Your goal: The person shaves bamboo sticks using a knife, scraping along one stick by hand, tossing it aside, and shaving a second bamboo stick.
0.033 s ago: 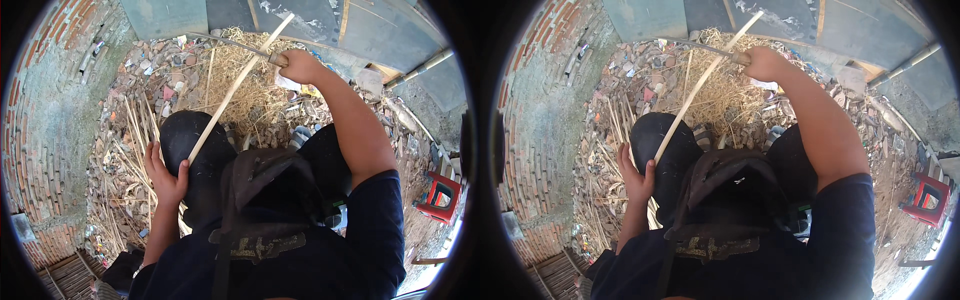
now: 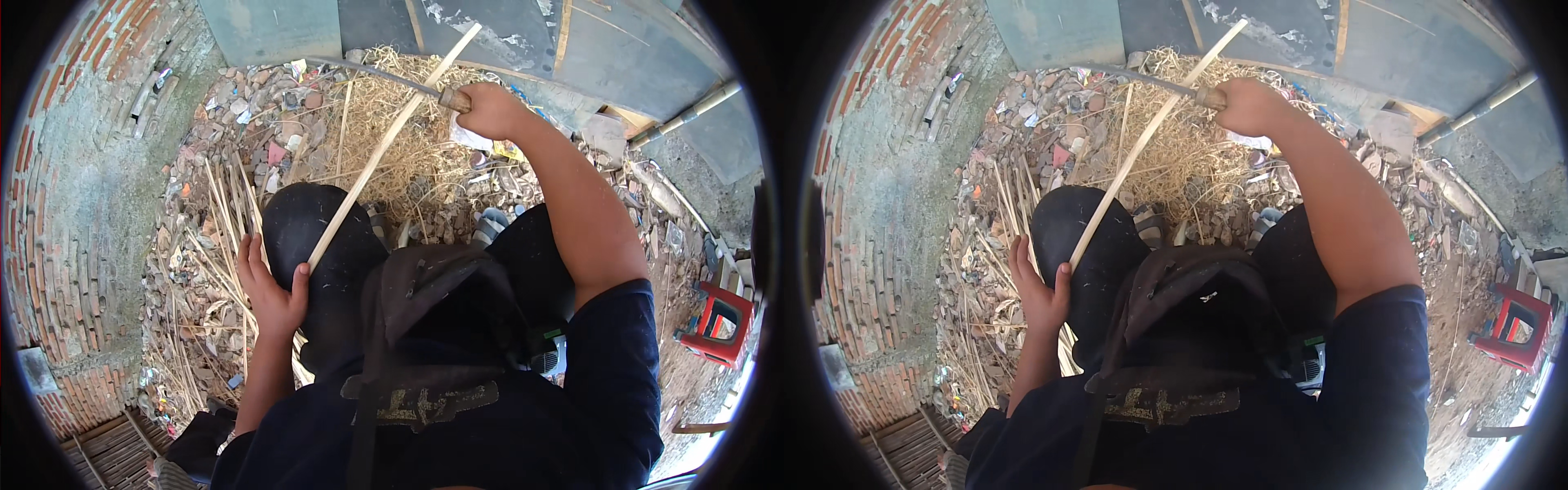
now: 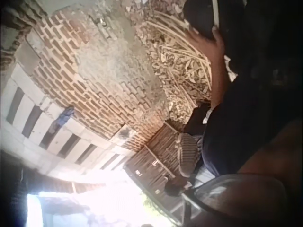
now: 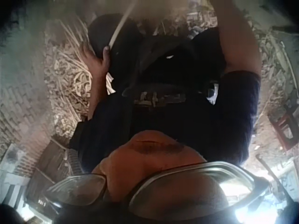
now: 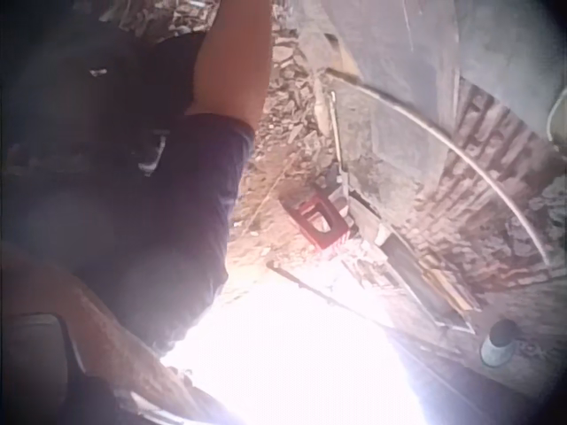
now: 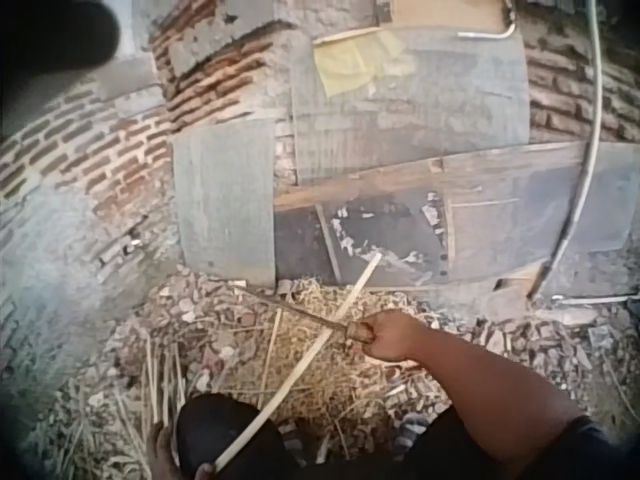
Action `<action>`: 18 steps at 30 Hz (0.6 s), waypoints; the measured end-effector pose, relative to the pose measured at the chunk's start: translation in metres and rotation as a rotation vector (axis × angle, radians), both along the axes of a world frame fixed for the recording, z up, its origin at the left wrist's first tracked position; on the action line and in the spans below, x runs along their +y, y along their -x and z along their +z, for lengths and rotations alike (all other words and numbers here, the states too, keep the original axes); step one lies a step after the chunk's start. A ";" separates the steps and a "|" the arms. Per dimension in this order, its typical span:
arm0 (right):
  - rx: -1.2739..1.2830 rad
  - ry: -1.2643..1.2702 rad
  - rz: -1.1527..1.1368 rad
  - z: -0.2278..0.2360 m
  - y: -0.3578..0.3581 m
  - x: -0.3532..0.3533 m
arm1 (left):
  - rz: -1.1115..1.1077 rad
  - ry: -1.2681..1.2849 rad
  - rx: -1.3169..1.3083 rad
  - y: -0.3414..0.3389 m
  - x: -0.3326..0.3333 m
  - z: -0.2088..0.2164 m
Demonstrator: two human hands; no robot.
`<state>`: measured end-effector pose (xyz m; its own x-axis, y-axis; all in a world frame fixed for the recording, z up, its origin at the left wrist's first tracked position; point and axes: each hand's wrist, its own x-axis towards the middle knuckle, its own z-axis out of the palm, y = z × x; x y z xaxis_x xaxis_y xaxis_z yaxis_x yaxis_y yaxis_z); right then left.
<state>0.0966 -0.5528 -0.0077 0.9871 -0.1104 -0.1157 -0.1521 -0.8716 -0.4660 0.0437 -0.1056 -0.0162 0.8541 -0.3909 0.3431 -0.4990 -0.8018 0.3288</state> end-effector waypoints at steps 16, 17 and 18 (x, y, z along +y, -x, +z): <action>-0.054 -0.104 0.216 0.008 0.009 0.054 | -0.006 0.103 0.080 0.002 0.009 -0.016; -0.094 -0.072 0.274 0.017 0.011 0.066 | 0.010 0.126 0.072 0.005 0.013 -0.016; -0.134 -0.040 0.332 0.024 0.012 0.075 | 0.027 0.148 0.063 0.007 0.017 -0.016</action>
